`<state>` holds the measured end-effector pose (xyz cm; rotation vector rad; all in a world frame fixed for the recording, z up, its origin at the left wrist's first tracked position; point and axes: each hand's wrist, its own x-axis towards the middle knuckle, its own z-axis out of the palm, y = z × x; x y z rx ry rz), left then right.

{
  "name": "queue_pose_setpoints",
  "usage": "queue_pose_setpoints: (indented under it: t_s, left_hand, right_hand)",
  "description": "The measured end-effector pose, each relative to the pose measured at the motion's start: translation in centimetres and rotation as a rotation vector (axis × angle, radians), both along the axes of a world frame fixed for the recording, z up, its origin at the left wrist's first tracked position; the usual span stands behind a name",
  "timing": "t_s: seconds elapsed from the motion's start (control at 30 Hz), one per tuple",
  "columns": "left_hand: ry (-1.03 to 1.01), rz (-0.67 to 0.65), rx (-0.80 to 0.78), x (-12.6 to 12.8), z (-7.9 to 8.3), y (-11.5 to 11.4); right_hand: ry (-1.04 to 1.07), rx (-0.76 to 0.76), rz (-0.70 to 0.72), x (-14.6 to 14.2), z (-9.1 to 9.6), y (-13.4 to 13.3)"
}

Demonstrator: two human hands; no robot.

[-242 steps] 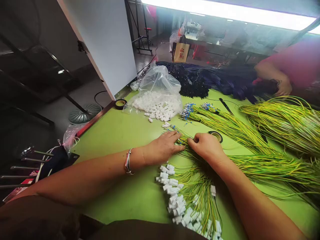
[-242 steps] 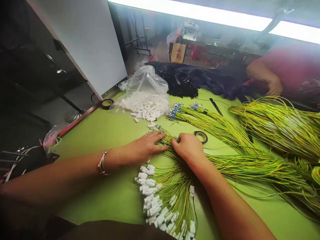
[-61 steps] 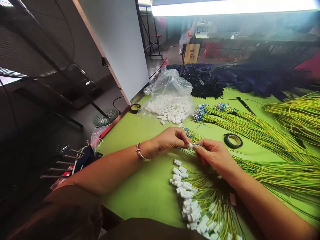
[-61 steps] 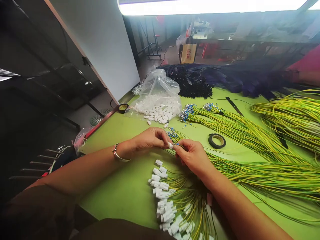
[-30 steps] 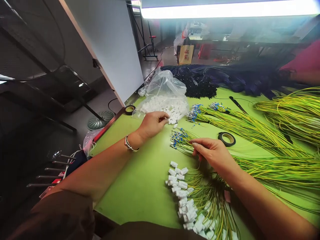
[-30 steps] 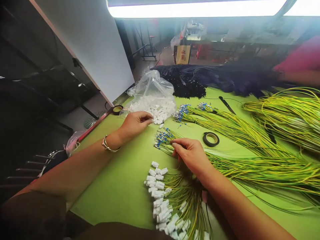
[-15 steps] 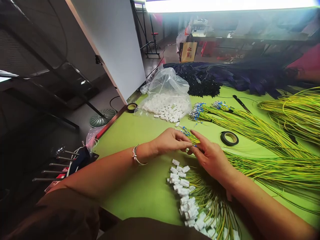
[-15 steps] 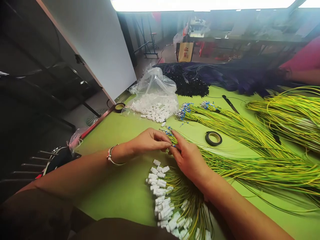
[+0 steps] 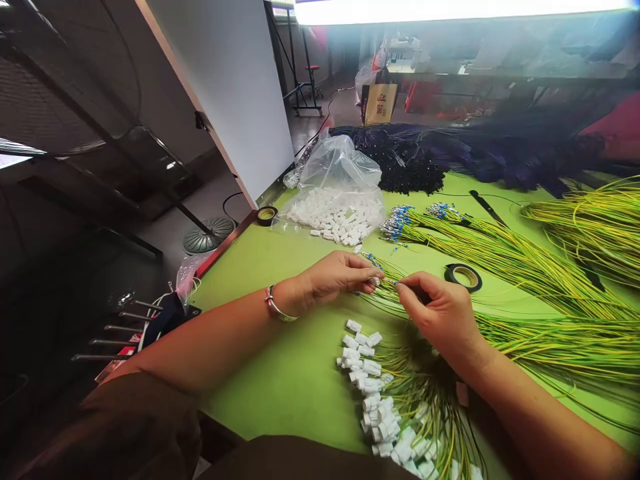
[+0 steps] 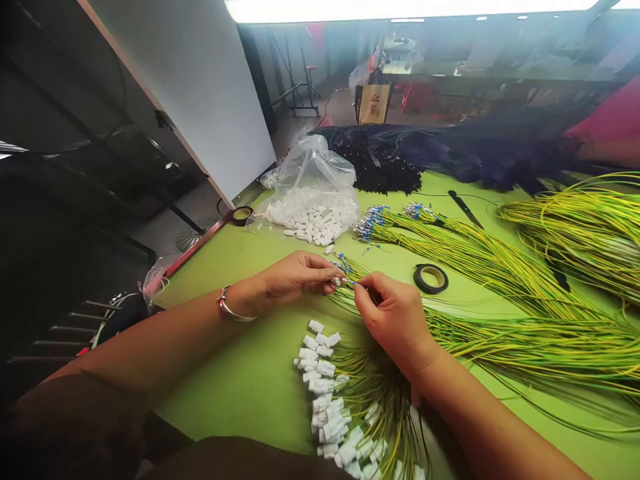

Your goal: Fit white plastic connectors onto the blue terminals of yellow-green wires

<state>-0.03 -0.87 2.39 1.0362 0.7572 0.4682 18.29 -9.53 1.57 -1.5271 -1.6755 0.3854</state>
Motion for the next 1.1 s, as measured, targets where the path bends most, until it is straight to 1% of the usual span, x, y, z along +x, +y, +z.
queue_pose_setpoints:
  t_s: [0.13,0.27,0.4,0.53,0.63,0.77,0.87,0.97,1.1]
  left_hand:
    - [-0.062,0.033,-0.118,-0.1,-0.6,0.4]
    - [-0.091,0.023,-0.155,-0.1,-0.9,0.4]
    - [-0.077,0.029,-0.157,0.0,-0.9,0.3]
    - [-0.066,0.024,-0.125,0.1,-0.8,0.0]
    - [-0.041,0.035,-0.071,0.2,-0.7,-0.2]
    - [-0.019,0.059,0.07,0.3,-0.7,-0.5]
    - [-0.023,0.05,0.164,0.4,-0.7,-0.6]
    - [-0.059,0.048,0.184,0.5,-0.8,-0.7]
    - [-0.049,0.085,0.141,0.5,-1.0,-0.6]
  right_hand:
    - [0.074,-0.094,0.004,0.0,0.4,0.2]
    - [0.066,-0.131,0.011,-0.2,0.4,0.3]
    - [0.076,-0.143,0.01,-0.2,0.3,0.3]
    - [0.059,-0.162,0.018,-0.2,0.2,0.3]
    - [0.057,-0.2,0.033,-0.2,0.2,0.4]
    - [0.084,-0.286,0.064,-0.3,0.5,0.5]
    - [0.144,-0.341,0.094,-0.3,0.8,0.6]
    - [0.18,-0.368,0.127,-0.4,0.7,0.5]
    - [0.169,-0.315,0.146,-0.7,0.3,0.3]
